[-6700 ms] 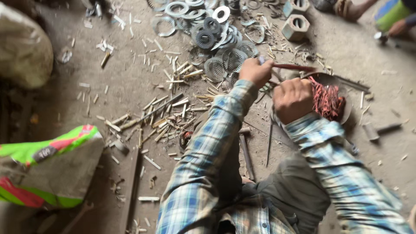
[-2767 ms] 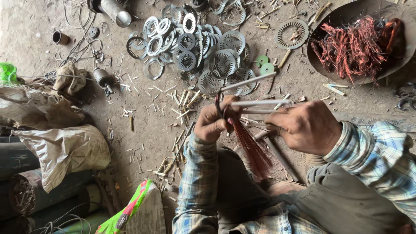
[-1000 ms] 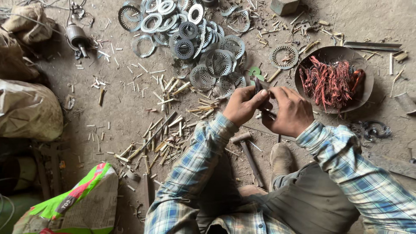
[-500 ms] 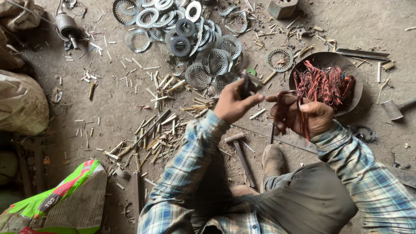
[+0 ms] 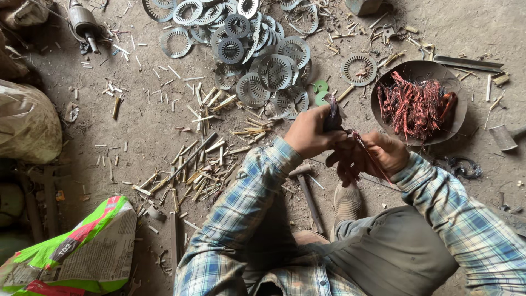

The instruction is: The person sits on the floor and strips insulation from copper wires using a handheld tool. They repeatedly pull the insulation off each wire and place the stripped copper into a nearby bowl. The workspace contains metal parts and wire debris.

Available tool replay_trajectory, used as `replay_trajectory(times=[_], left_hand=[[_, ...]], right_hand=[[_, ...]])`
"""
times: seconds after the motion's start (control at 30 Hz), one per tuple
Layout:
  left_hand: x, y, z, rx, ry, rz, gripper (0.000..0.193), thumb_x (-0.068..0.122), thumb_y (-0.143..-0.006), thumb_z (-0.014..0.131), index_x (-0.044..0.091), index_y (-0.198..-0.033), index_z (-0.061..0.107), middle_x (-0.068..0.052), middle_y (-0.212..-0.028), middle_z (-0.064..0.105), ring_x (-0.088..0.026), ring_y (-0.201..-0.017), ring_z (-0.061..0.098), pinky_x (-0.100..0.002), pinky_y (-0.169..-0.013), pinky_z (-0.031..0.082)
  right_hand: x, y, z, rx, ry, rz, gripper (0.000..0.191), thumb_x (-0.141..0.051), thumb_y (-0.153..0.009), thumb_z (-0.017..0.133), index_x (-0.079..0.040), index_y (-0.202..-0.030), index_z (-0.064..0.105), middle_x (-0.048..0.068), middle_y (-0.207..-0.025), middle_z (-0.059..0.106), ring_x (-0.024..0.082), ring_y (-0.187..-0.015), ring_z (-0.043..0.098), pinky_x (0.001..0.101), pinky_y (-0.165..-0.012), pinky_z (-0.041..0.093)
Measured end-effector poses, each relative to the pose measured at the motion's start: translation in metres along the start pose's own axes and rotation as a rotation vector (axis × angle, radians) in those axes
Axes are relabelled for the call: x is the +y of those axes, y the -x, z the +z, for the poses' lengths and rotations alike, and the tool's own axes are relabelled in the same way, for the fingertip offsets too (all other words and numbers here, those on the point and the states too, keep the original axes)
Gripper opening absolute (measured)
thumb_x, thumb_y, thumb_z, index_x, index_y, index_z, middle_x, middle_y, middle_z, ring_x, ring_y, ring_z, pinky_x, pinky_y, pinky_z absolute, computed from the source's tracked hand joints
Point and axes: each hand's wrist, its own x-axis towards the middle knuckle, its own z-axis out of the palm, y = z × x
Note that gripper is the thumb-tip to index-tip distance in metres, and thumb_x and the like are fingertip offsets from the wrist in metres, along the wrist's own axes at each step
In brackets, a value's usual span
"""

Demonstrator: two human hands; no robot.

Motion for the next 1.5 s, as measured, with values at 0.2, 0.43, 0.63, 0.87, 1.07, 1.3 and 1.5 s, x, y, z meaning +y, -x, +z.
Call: replay_trajectory(times=[0.2,0.43,0.63,0.87,1.07,1.3,1.5], left_hand=[[0.009,0.002,-0.001,0.069,-0.388,-0.003,0.035,0.029,-0.078,0.084,0.007,-0.096,0.064,-0.014,-0.083,0.073,-0.03,-0.074,0.074,-0.04,-0.071,0.058],[0.011,0.008,0.0,0.13,-0.287,-0.017,0.031,0.023,-0.079,0.079,0.003,-0.097,0.063,-0.018,-0.079,0.072,-0.032,-0.072,0.073,-0.042,-0.067,0.056],[-0.009,0.001,0.016,0.159,-0.06,-0.206,0.026,0.021,-0.085,0.075,-0.001,-0.097,0.068,-0.011,-0.081,0.075,-0.018,-0.071,0.074,-0.033,-0.068,0.059],[-0.015,-0.004,0.023,0.186,0.704,-0.262,0.038,0.018,-0.091,0.077,-0.01,-0.114,0.064,-0.011,-0.093,0.073,-0.014,-0.075,0.065,-0.027,-0.066,0.054],[0.011,0.022,-0.012,0.197,-0.05,0.409,0.066,0.037,-0.082,0.084,0.003,-0.132,0.057,-0.009,-0.118,0.071,-0.021,-0.099,0.073,-0.033,-0.088,0.06],[0.017,0.041,0.007,0.03,-0.402,0.462,0.052,0.037,-0.078,0.088,0.005,-0.109,0.061,-0.014,-0.093,0.07,-0.035,-0.089,0.066,-0.044,-0.075,0.056],[0.002,0.028,0.029,0.139,-0.446,0.177,0.038,0.029,-0.088,0.084,0.005,-0.093,0.055,-0.017,-0.076,0.067,-0.035,-0.067,0.065,-0.042,-0.06,0.051]], right_hand=[[-0.003,0.001,-0.005,0.258,0.496,0.151,0.077,-0.043,-0.08,0.078,0.004,-0.136,0.052,0.019,-0.117,0.07,0.028,-0.091,0.072,0.0458,-0.08,0.062],[0.008,-0.008,-0.003,0.508,1.246,0.06,0.037,-0.033,-0.087,0.075,-0.006,-0.111,0.074,0.012,-0.086,0.077,0.02,-0.079,0.069,0.0358,-0.072,0.057],[0.009,-0.02,-0.01,1.089,2.025,0.095,0.036,-0.044,-0.105,0.054,-0.01,-0.098,0.066,0.007,-0.057,0.065,0.02,-0.044,0.059,0.0407,-0.046,0.051],[0.008,-0.017,-0.041,1.008,1.861,-0.288,0.025,-0.03,-0.105,0.059,-0.007,-0.098,0.066,0.003,-0.062,0.062,0.014,-0.043,0.056,0.0336,-0.039,0.046],[0.013,0.017,-0.035,0.273,1.078,-0.137,0.015,-0.017,-0.103,0.064,-0.005,-0.106,0.072,0.002,-0.079,0.064,0.011,-0.063,0.058,0.0276,-0.052,0.047],[0.04,0.017,-0.012,0.318,0.379,0.48,0.014,-0.012,-0.096,0.064,-0.003,-0.103,0.074,-0.004,-0.049,0.042,0.006,-0.037,0.038,0.0237,-0.034,0.029],[0.047,-0.001,-0.029,0.48,1.448,-0.245,0.009,-0.012,-0.09,0.068,-0.013,-0.097,0.073,0.001,-0.068,0.066,0.01,-0.058,0.056,0.0264,-0.051,0.046]])
